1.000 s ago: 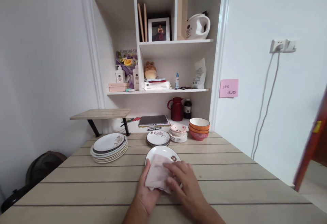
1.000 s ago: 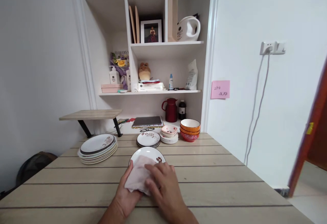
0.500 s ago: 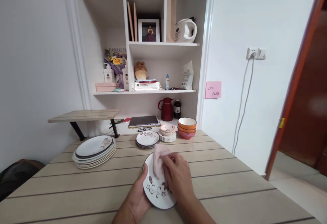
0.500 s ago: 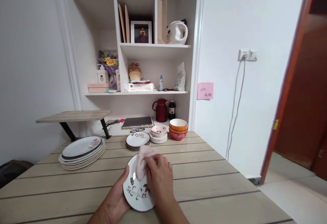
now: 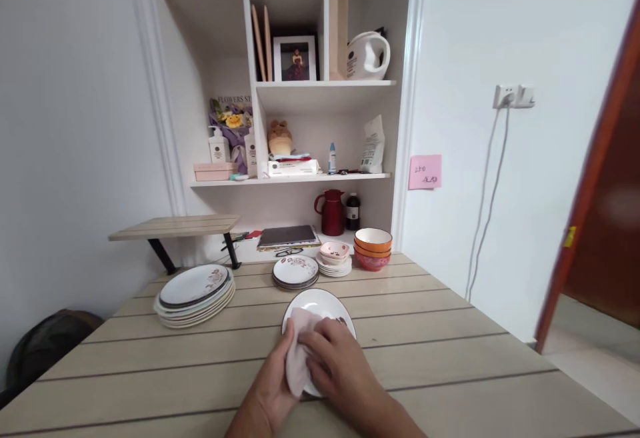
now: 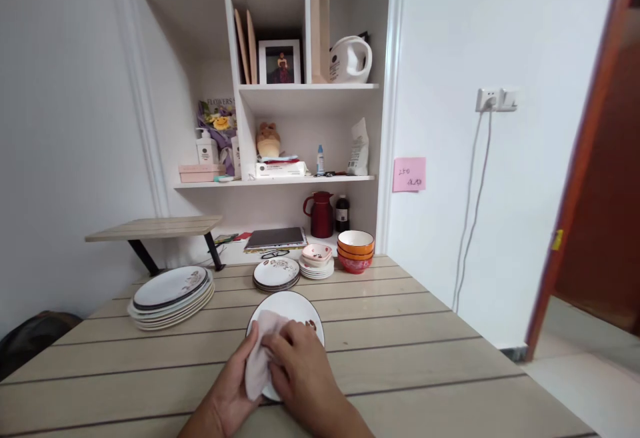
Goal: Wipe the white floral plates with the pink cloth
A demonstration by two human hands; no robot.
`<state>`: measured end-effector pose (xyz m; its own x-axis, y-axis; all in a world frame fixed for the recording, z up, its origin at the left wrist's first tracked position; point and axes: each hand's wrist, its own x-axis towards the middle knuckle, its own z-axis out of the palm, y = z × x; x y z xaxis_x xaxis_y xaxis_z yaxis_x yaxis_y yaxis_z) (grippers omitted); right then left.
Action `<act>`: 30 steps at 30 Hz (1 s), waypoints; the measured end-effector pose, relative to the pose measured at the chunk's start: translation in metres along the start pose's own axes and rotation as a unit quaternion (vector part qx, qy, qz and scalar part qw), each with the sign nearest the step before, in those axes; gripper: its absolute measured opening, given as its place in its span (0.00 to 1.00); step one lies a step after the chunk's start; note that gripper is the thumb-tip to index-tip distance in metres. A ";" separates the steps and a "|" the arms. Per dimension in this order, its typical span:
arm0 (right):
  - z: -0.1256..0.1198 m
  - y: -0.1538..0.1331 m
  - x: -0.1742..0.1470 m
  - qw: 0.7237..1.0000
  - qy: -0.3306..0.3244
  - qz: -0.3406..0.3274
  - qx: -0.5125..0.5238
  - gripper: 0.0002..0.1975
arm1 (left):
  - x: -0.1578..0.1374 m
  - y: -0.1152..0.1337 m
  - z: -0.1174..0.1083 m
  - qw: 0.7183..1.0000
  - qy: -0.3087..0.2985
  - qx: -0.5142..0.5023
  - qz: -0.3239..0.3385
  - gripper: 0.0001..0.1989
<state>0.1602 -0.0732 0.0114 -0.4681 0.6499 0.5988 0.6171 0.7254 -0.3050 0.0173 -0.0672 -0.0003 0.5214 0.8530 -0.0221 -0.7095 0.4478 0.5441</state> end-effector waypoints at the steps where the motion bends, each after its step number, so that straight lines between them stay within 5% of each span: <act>1: 0.000 0.001 0.001 1.000 0.016 0.004 -0.016 0.16 | 0.000 -0.002 0.003 1.000 0.002 -0.002 -0.012 0.25; 8: -0.001 0.027 0.004 0.979 0.098 0.130 -0.121 0.17 | 0.003 -0.003 0.003 0.998 0.030 -0.023 0.054 0.21; 13: 0.007 0.020 -0.002 0.989 0.056 0.090 -0.105 0.06 | 0.000 0.007 -0.003 0.985 0.065 -0.019 0.157 0.19; 17: 0.009 -0.001 -0.004 0.999 0.006 0.020 -0.042 0.06 | -0.005 0.007 0.002 0.994 0.082 0.004 0.074 0.23; 21: 0.004 -0.001 0.002 0.996 0.042 -0.006 -0.077 0.17 | -0.004 0.000 0.012 0.999 0.046 0.001 -0.015 0.25; 25: -0.001 0.021 0.007 0.982 0.098 0.064 -0.147 0.25 | 0.000 -0.007 0.015 0.999 0.024 -0.024 -0.009 0.25; 30: -0.003 0.033 0.002 0.971 0.118 0.112 -0.176 0.16 | 0.003 -0.002 0.001 0.998 0.021 -0.034 0.042 0.26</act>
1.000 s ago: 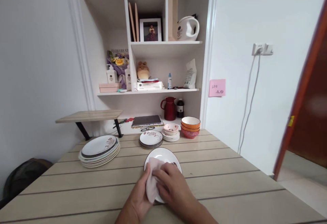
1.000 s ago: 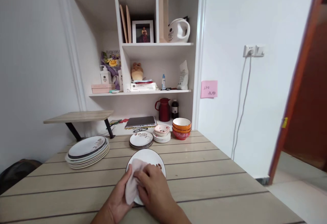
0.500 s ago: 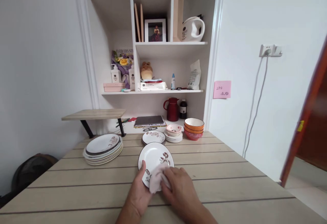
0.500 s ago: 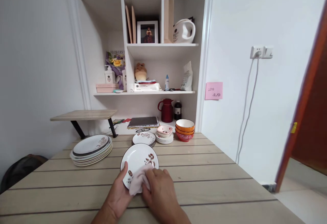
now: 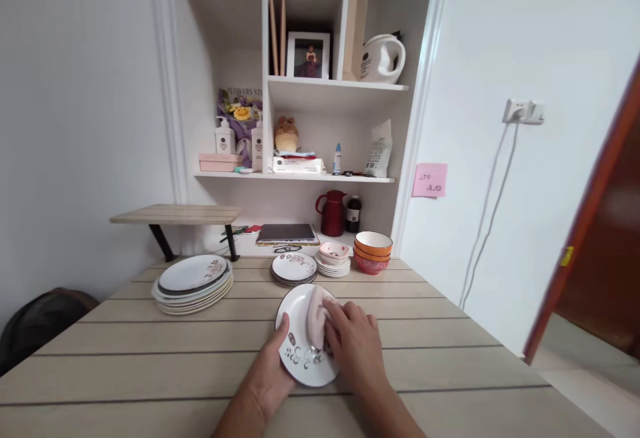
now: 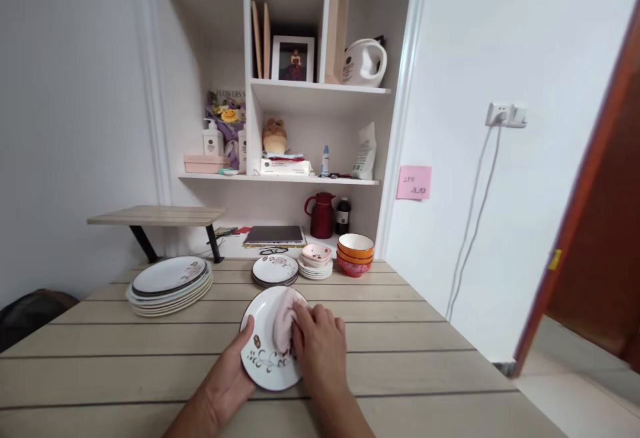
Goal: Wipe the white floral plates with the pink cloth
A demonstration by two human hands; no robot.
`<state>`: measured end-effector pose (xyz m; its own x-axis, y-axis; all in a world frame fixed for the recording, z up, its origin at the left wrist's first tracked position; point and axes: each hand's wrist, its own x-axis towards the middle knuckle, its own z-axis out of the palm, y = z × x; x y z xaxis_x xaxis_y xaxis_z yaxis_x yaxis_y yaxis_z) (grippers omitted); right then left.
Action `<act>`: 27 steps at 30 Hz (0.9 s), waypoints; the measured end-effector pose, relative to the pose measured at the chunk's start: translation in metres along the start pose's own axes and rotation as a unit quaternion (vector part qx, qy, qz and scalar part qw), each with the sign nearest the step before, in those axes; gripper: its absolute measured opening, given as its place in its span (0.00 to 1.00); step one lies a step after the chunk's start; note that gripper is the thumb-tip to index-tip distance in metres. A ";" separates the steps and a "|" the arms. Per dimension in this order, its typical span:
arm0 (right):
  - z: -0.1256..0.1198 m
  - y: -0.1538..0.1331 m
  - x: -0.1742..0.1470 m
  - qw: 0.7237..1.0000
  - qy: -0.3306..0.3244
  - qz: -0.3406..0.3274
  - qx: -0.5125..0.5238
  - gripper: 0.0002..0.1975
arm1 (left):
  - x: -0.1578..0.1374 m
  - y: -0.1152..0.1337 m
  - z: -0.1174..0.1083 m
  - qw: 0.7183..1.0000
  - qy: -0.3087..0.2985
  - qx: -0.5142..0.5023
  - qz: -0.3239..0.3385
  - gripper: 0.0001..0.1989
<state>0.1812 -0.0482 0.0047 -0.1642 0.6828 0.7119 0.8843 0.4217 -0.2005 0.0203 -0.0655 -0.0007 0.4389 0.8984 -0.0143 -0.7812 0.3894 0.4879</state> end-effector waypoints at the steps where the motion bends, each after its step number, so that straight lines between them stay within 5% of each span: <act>1: 0.000 -0.002 -0.002 1.000 -0.003 -0.005 0.005 0.13 | 0.001 0.003 -0.004 1.000 -0.006 -0.002 0.022 0.25; 5: -0.001 -0.020 -0.012 0.996 -0.042 -0.056 0.061 0.04 | 0.000 0.011 -0.010 0.998 -0.022 0.000 0.064 0.24; 9: -0.001 -0.033 -0.012 0.983 -0.068 -0.132 0.107 0.11 | -0.004 0.005 0.000 1.000 -0.019 0.015 -0.014 0.27; 14: 0.000 -0.015 -0.002 0.997 0.003 -0.079 0.017 0.22 | -0.008 -0.005 0.013 0.999 -0.019 0.025 -0.035 0.25; 19: 0.000 -0.004 -0.002 1.000 0.004 -0.016 -0.018 0.19 | -0.005 0.004 0.005 0.998 -0.015 -0.008 0.053 0.23; 23: -0.002 -0.022 -0.010 0.994 -0.056 -0.070 0.055 0.10 | -0.004 0.012 -0.006 0.997 -0.021 -0.021 0.078 0.25; 27: -0.002 -0.036 -0.013 0.983 -0.066 -0.143 0.092 0.16 | -0.004 0.008 -0.003 0.999 -0.030 -0.013 0.007 0.26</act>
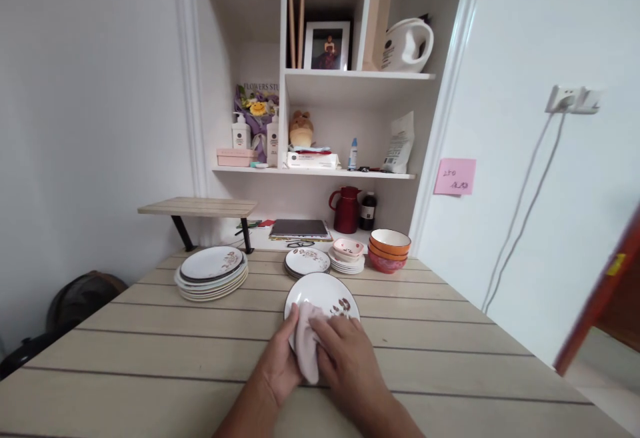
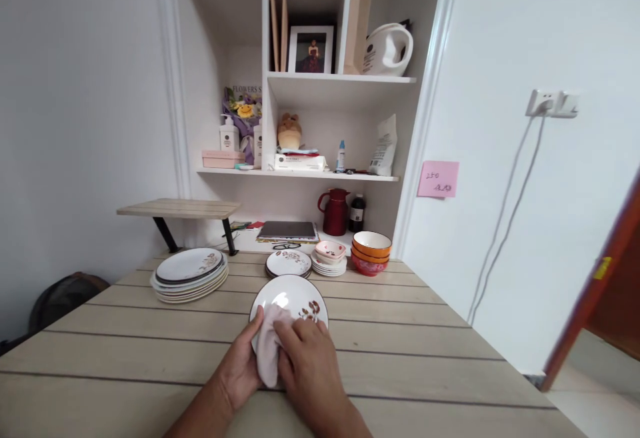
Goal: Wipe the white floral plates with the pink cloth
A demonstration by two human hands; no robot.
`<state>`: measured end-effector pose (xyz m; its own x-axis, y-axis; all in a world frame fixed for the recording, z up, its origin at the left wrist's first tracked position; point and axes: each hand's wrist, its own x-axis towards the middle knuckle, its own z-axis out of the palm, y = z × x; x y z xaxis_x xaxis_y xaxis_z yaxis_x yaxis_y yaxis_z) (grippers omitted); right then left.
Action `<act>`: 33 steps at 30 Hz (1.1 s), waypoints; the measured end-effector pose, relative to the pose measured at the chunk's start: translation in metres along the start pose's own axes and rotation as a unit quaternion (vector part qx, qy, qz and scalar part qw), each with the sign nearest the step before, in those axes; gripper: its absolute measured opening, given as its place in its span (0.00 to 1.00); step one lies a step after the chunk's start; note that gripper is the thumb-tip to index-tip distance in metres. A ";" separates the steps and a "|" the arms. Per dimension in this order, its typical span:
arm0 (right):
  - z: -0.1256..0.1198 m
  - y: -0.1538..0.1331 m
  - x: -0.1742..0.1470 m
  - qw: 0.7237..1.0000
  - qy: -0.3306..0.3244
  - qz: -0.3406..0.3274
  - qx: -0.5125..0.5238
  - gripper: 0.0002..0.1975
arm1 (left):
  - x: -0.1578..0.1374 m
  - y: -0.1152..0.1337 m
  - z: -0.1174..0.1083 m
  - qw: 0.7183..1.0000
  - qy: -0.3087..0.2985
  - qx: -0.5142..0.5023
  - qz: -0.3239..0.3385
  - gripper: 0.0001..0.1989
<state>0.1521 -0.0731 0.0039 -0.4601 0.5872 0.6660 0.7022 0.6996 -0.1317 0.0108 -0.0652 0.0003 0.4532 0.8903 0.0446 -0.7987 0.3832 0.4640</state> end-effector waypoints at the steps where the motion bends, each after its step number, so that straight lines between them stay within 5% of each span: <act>1: 0.000 0.001 0.001 1.000 0.007 -0.008 -0.010 0.19 | 0.000 -0.003 0.002 1.000 -0.004 0.006 -0.018 0.26; 7: 0.000 0.024 0.007 0.993 0.049 0.069 -0.087 0.30 | -0.001 -0.015 0.011 0.998 -0.018 0.038 -0.054 0.24; 13: -0.001 0.029 0.006 0.983 0.067 0.127 -0.113 0.28 | 0.000 -0.009 0.005 1.000 -0.006 0.016 -0.008 0.26; 19: 0.000 0.019 0.000 0.991 0.050 0.104 -0.061 0.22 | 0.001 0.000 -0.001 0.999 -0.002 0.006 0.037 0.23; 26: 0.002 0.005 0.001 1.000 0.003 0.016 -0.014 0.27 | 0.000 -0.006 0.008 1.000 0.015 0.024 0.012 0.18; 33: -0.005 0.030 0.002 0.984 0.091 0.127 -0.091 0.25 | -0.001 -0.011 0.011 0.999 0.022 0.027 0.000 0.24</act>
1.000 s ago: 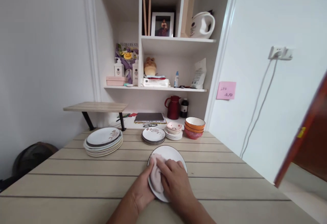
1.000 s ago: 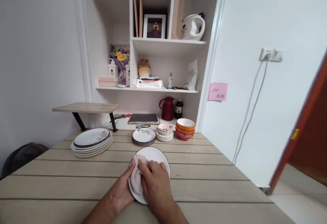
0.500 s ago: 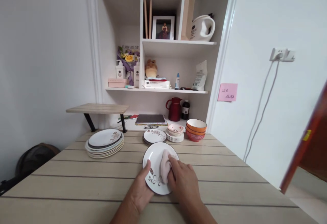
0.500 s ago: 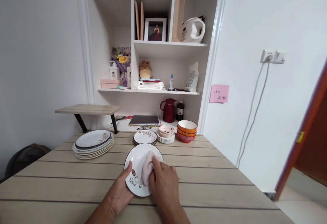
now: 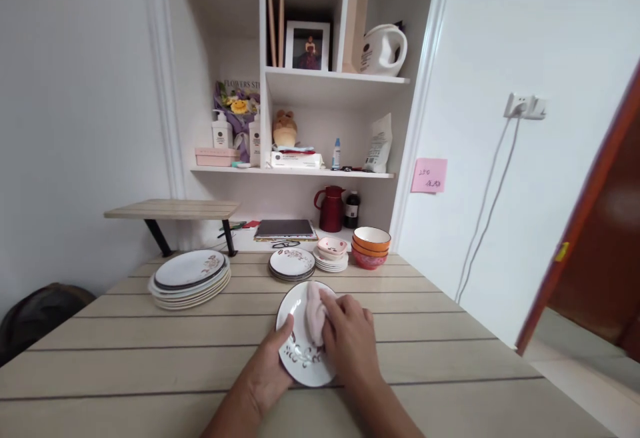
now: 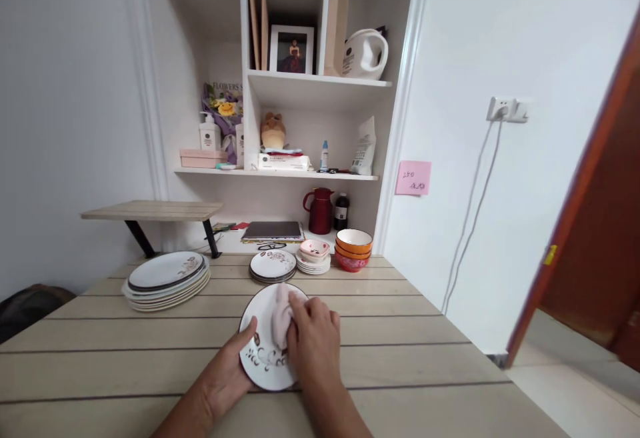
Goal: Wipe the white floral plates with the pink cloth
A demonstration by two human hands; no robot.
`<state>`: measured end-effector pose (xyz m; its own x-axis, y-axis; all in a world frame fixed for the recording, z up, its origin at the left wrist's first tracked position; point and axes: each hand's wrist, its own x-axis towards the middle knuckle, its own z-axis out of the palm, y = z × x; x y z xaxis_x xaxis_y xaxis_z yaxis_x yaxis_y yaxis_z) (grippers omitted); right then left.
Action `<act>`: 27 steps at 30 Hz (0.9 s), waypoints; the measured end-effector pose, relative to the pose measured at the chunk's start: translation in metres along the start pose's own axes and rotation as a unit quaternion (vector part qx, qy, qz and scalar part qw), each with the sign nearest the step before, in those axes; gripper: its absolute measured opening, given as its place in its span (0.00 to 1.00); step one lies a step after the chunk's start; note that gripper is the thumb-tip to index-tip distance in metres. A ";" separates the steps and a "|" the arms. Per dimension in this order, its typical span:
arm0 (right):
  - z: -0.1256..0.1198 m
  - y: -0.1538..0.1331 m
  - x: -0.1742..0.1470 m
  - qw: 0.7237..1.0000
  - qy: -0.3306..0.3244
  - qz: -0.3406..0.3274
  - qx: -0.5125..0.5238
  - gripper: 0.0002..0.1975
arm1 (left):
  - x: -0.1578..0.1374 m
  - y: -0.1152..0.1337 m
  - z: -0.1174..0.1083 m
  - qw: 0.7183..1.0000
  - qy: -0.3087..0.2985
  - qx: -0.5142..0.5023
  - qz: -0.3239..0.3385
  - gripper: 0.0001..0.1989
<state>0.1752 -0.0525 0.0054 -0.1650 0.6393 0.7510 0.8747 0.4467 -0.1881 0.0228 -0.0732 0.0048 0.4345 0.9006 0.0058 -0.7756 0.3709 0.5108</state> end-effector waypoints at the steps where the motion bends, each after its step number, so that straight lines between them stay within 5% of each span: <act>1: 0.000 0.003 0.000 1.000 0.008 0.012 -0.007 0.23 | 0.000 0.002 -0.002 1.000 0.003 -0.007 0.011 0.24; 8: 0.004 -0.008 -0.007 0.998 -0.036 -0.035 0.034 0.09 | 0.005 0.013 -0.016 0.996 -0.035 -0.035 0.075 0.22; 15: 0.006 -0.019 -0.010 0.987 -0.088 -0.097 0.088 0.25 | 0.004 0.004 -0.009 1.000 -0.017 0.011 0.007 0.18; 20: 0.002 -0.017 -0.007 0.987 -0.095 -0.068 0.107 0.30 | 0.001 0.001 -0.007 0.997 0.023 0.061 0.034 0.19; 23: -0.008 -0.014 -0.007 0.965 -0.117 -0.067 0.227 0.32 | 0.002 0.006 -0.011 0.996 0.044 0.054 0.064 0.23; 27: -0.008 0.000 -0.002 0.900 -0.033 0.095 0.423 0.29 | 0.007 0.015 -0.023 0.990 0.097 0.008 0.103 0.26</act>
<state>0.1790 -0.0586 0.0087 -0.1010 0.7778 0.6204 0.2340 0.6246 -0.7450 0.0038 -0.0565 -0.0071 0.1707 0.9838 -0.0540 -0.8300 0.1732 0.5302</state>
